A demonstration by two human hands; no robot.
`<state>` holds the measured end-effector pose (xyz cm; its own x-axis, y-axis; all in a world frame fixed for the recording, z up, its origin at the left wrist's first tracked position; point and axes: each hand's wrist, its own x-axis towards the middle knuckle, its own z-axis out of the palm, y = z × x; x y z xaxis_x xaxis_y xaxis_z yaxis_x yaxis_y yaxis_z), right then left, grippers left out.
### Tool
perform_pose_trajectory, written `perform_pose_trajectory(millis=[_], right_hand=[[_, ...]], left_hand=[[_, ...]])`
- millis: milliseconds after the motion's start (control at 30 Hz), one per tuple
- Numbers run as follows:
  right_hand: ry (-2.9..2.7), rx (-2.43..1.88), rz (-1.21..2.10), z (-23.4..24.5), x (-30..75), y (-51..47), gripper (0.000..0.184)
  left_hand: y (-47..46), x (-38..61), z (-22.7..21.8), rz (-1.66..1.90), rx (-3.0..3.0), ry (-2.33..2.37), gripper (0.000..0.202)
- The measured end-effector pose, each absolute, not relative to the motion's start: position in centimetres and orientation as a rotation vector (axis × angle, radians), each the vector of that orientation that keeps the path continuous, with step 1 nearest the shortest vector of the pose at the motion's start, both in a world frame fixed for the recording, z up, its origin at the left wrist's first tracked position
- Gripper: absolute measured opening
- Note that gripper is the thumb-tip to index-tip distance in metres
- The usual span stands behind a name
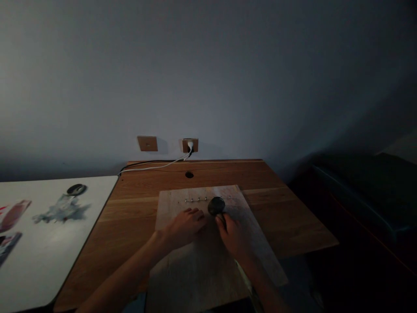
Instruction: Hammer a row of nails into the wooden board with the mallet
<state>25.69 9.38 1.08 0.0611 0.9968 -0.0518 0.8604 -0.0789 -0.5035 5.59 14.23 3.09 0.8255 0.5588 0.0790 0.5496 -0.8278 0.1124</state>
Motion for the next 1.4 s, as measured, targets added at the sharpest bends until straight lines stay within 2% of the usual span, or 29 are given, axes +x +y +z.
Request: perform_pose_trajectory(millis=[333, 567, 700, 933, 1100, 1400], right_hand=[[-1.853, -2.007, 0.606, 1.5, 25.8, 9.3, 0.030], [-1.835, -1.996, 0.616, 1.3, 25.9, 9.3, 0.032], [-1.823, -1.979, 0.624, 1.3, 26.0, 9.2, 0.035], [-1.825, -2.039, 0.604, 1.9, 25.7, 9.2, 0.035], [-1.825, -2.040, 0.620, 1.8, 25.9, 9.2, 0.035], [-1.801, -1.998, 0.654, 1.7, 25.8, 9.2, 0.032]], left_hand=[[11.1, 7.9, 2.7, 0.267, 3.213, 0.719, 0.009], [8.4, 8.0, 2.8, 0.229, 3.213, 0.713, 0.004], [6.8, 7.6, 1.9, 0.339, 3.207, 0.677, 0.001], [6.4, 6.6, 1.0, 0.368, 3.086, 0.774, 0.014], [6.7, 5.6, 2.5, 0.307, 3.105, 0.702, 0.010], [7.6, 2.4, 1.2, 0.420, 3.068, 0.751, 0.021]])
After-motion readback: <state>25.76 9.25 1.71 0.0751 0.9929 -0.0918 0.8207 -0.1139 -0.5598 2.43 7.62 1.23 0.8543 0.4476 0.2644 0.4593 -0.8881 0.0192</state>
